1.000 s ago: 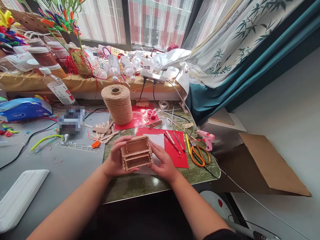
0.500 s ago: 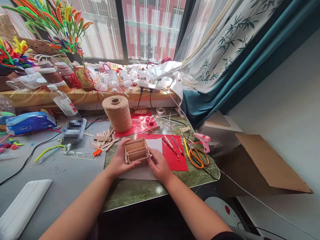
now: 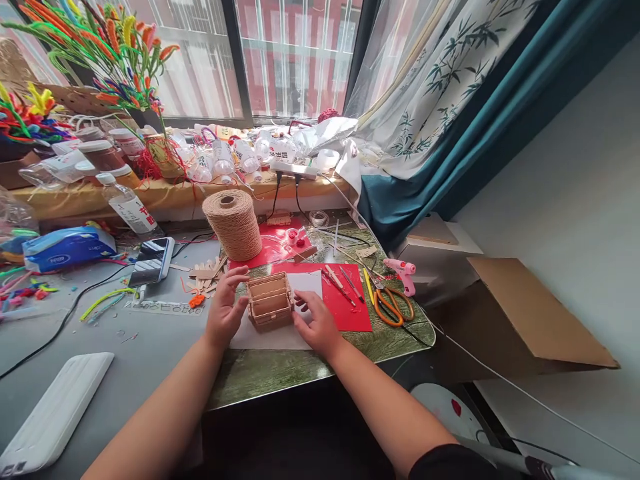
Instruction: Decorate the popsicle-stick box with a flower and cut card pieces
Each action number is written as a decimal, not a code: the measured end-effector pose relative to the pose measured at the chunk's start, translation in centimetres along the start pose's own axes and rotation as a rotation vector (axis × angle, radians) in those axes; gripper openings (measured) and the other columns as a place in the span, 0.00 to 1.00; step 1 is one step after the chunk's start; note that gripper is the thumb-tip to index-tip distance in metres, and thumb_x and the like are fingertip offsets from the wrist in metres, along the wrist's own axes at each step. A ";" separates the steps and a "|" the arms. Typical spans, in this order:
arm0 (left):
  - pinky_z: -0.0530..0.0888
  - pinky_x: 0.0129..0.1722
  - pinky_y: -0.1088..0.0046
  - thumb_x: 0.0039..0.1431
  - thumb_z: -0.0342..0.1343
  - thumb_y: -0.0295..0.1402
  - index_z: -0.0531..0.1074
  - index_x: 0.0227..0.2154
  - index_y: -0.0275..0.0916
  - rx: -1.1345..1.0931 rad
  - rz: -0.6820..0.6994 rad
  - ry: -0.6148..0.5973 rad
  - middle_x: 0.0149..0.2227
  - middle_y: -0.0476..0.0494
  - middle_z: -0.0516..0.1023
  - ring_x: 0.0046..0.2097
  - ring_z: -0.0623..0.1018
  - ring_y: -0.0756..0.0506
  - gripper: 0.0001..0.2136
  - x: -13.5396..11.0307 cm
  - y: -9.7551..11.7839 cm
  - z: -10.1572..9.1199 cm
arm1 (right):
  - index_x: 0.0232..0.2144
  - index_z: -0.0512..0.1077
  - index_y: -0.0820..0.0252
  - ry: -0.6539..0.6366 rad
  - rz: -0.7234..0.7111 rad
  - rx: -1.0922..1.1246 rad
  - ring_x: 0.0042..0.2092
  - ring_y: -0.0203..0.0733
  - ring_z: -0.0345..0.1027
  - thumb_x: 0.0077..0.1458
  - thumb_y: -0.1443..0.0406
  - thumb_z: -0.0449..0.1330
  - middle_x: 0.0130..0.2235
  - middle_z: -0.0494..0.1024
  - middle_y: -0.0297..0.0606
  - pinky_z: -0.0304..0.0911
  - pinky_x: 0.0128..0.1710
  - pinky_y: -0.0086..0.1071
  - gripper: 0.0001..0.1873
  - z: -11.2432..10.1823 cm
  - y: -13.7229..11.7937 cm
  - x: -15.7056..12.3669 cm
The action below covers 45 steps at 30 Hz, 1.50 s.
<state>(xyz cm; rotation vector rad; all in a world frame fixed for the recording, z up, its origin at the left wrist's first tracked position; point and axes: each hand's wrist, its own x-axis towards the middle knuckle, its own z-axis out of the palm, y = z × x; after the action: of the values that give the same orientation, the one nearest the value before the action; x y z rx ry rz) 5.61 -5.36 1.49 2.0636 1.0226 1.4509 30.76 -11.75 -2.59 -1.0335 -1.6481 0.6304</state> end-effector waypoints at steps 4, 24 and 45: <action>0.77 0.53 0.57 0.69 0.56 0.40 0.74 0.46 0.42 0.001 -0.050 0.099 0.45 0.41 0.80 0.48 0.81 0.42 0.09 0.8 1.8 0.0 | 0.58 0.69 0.51 0.074 0.021 0.013 0.45 0.44 0.72 0.66 0.63 0.58 0.48 0.75 0.42 0.72 0.47 0.42 0.19 -0.3 0.0 0.0; 0.66 0.32 0.68 0.53 0.60 0.45 0.79 0.36 0.44 0.750 -0.283 -0.886 0.36 0.44 0.83 0.35 0.78 0.42 0.12 7.9 8.7 2.1 | 0.50 0.72 0.55 0.209 0.114 0.136 0.38 0.41 0.72 0.63 0.61 0.58 0.38 0.76 0.37 0.71 0.43 0.38 0.14 -2.5 0.3 -0.6; 0.74 0.44 0.62 0.43 0.63 0.38 0.80 0.34 0.42 0.932 -0.349 -1.125 0.37 0.36 0.83 0.38 0.80 0.37 0.13 9.0 8.4 5.9 | 0.42 0.76 0.56 0.190 0.116 0.166 0.36 0.40 0.71 0.60 0.63 0.58 0.38 0.77 0.37 0.69 0.39 0.34 0.10 -3.0 0.2 -0.9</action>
<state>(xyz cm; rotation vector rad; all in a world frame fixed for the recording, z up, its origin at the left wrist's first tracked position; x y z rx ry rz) 15.52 -3.47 10.66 2.4654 1.4722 -0.5493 33.77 -12.68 -2.20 -1.0389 -1.3560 0.7106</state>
